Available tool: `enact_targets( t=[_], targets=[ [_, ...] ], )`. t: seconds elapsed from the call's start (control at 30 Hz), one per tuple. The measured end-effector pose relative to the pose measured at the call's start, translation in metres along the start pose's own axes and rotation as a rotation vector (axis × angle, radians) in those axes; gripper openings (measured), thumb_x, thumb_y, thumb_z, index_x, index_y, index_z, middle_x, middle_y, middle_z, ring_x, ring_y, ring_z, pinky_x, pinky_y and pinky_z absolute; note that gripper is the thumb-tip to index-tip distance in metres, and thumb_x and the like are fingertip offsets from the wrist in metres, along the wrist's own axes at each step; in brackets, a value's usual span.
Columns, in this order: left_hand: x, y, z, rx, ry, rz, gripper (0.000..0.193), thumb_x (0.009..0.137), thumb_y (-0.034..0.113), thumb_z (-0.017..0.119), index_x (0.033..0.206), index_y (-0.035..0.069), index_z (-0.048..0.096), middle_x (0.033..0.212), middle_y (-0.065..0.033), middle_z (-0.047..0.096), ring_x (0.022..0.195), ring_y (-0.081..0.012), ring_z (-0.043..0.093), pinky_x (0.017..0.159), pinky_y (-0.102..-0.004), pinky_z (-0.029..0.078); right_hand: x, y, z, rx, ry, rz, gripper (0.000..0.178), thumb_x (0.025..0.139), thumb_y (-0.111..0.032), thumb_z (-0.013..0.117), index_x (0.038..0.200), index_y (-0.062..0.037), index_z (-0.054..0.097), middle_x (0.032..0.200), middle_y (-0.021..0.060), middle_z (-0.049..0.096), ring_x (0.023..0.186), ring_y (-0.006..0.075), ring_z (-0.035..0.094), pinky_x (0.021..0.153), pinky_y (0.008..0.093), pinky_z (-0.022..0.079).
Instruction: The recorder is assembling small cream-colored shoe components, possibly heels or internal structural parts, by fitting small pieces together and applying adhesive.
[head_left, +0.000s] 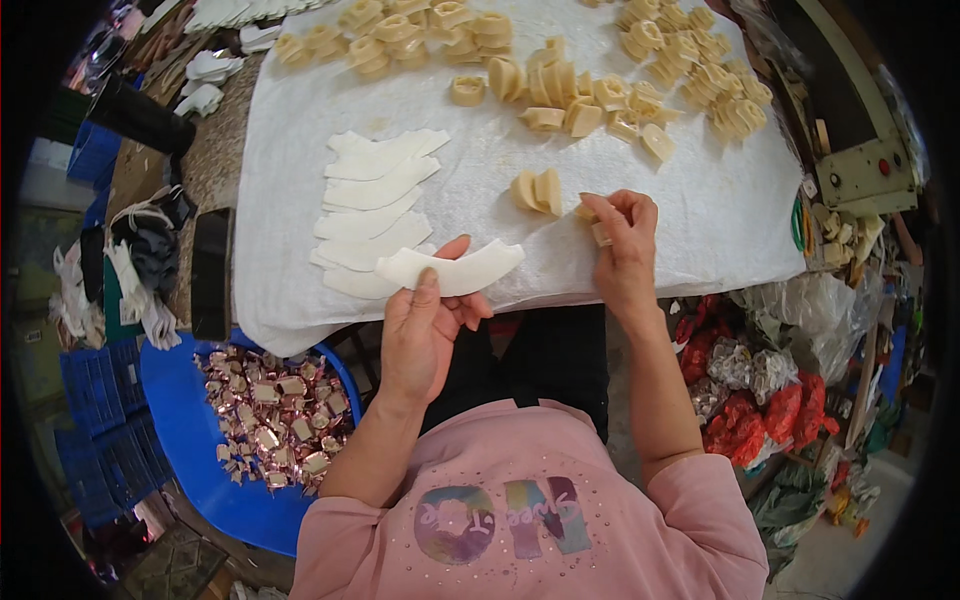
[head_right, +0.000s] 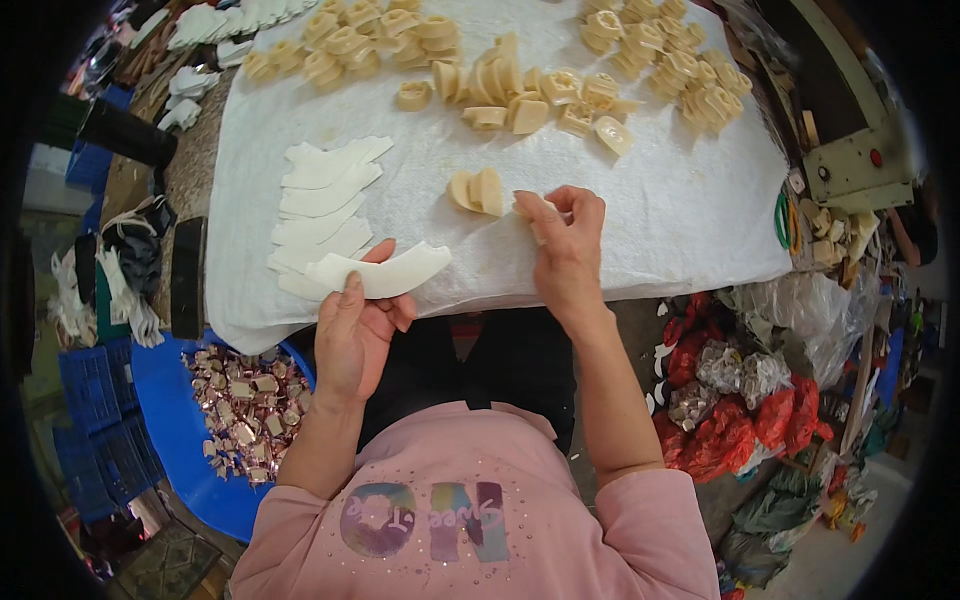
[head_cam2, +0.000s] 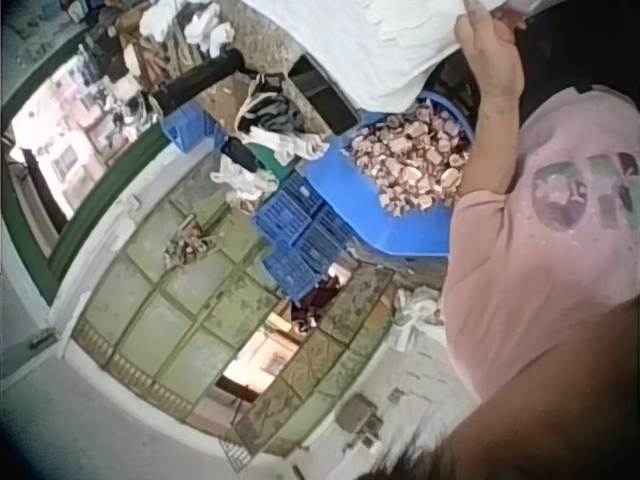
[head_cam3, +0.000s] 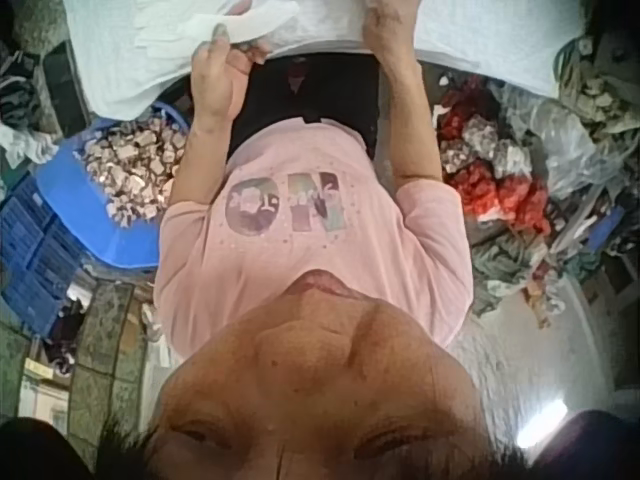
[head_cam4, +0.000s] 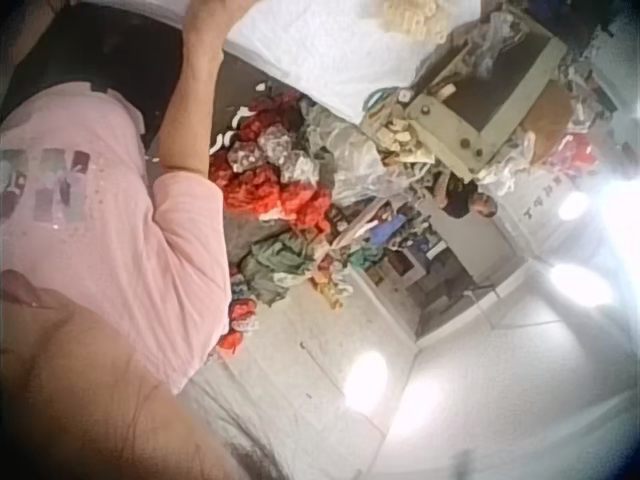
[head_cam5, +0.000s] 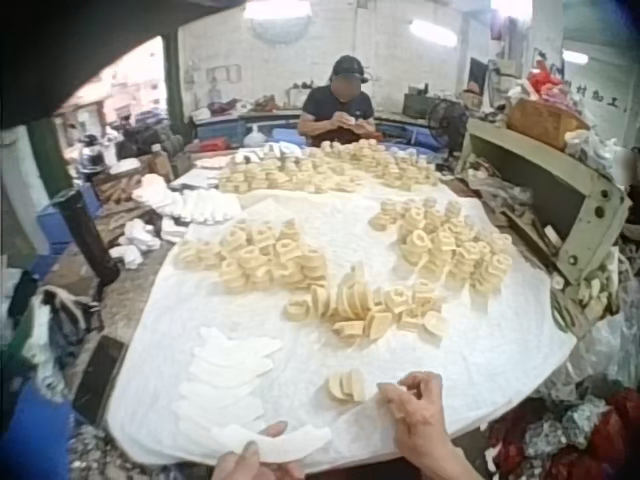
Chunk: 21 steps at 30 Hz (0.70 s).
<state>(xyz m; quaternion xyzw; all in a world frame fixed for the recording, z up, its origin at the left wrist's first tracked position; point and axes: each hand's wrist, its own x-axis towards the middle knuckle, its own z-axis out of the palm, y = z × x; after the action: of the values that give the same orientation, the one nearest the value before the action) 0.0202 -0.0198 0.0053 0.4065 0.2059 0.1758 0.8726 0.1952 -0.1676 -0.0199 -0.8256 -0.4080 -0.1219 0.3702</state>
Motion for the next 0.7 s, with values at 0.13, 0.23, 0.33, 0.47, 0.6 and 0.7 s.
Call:
enact_targets(
  t=[0.13, 0.23, 0.33, 0.47, 0.6, 0.7],
  targets=[
    [-0.004, 0.0, -0.002, 0.027, 0.003, 0.016, 0.047, 0.099, 0.028, 0.036, 0.128, -0.008, 0.041, 0.087, -0.0114, 0.059, 0.074, -0.0144, 0.053, 0.063, -0.0269, 0.041, -0.002, -0.026, -0.02, 0.479, -0.031, 0.2, 0.045, 0.07, 0.015, 0.052, 0.109, -0.0055, 0.06, 0.091, 0.0124, 0.058, 0.082, 0.0252, 0.056, 0.076, 0.0301, 0.045],
    [-0.007, -0.001, -0.001, 0.044, 0.026, 0.055, 0.046, 0.098, 0.028, 0.038, 0.126, -0.009, 0.043, 0.098, -0.0125, 0.059, 0.08, -0.0142, 0.054, 0.066, -0.027, 0.042, -0.003, -0.073, -0.024, 0.71, -0.032, 0.089, 0.041, 0.072, 0.013, 0.056, 0.108, -0.0056, 0.059, 0.093, 0.0126, 0.06, 0.083, 0.0256, 0.058, 0.074, 0.0299, 0.047],
    [-0.011, -0.002, 0.009, 0.094, 0.052, 0.13, 0.042, 0.1, 0.023, 0.035, 0.124, -0.01, 0.045, 0.116, -0.015, 0.056, 0.096, -0.0131, 0.054, 0.077, -0.0261, 0.045, -0.005, -0.087, -0.012, 0.728, -0.025, -0.141, 0.036, 0.073, 0.011, 0.061, 0.105, -0.005, 0.056, 0.1, 0.0146, 0.061, 0.084, 0.0273, 0.06, 0.071, 0.0319, 0.05],
    [-0.017, 0.007, 0.023, -0.024, -0.031, 0.109, 0.039, 0.1, 0.02, 0.035, 0.123, -0.011, 0.045, 0.123, -0.0172, 0.052, 0.11, -0.0181, 0.052, 0.095, -0.0308, 0.042, -0.009, -0.088, 0.009, 0.688, 0.103, -0.312, 0.04, 0.07, 0.012, 0.06, 0.106, -0.0044, 0.055, 0.103, 0.0153, 0.059, 0.085, 0.0297, 0.059, 0.071, 0.0357, 0.049],
    [-0.02, 0.009, 0.026, -0.023, -0.051, 0.085, 0.042, 0.098, 0.023, 0.038, 0.122, -0.011, 0.045, 0.121, -0.017, 0.053, 0.109, -0.0196, 0.054, 0.094, -0.0325, 0.045, -0.009, -0.088, 0.011, 0.679, 0.147, -0.355, 0.043, 0.068, 0.012, 0.06, 0.107, -0.0049, 0.056, 0.102, 0.0144, 0.059, 0.085, 0.0298, 0.058, 0.071, 0.0362, 0.048],
    [-0.021, 0.009, 0.023, 0.062, -0.039, 0.064, 0.041, 0.099, 0.022, 0.037, 0.123, -0.011, 0.044, 0.122, -0.0176, 0.052, 0.11, -0.0203, 0.053, 0.094, -0.0328, 0.044, -0.007, -0.087, 0.009, 0.66, 0.149, -0.372, 0.046, 0.066, 0.012, 0.061, 0.107, -0.0053, 0.056, 0.102, 0.0138, 0.059, 0.085, 0.0302, 0.057, 0.07, 0.0366, 0.048]
  ],
)
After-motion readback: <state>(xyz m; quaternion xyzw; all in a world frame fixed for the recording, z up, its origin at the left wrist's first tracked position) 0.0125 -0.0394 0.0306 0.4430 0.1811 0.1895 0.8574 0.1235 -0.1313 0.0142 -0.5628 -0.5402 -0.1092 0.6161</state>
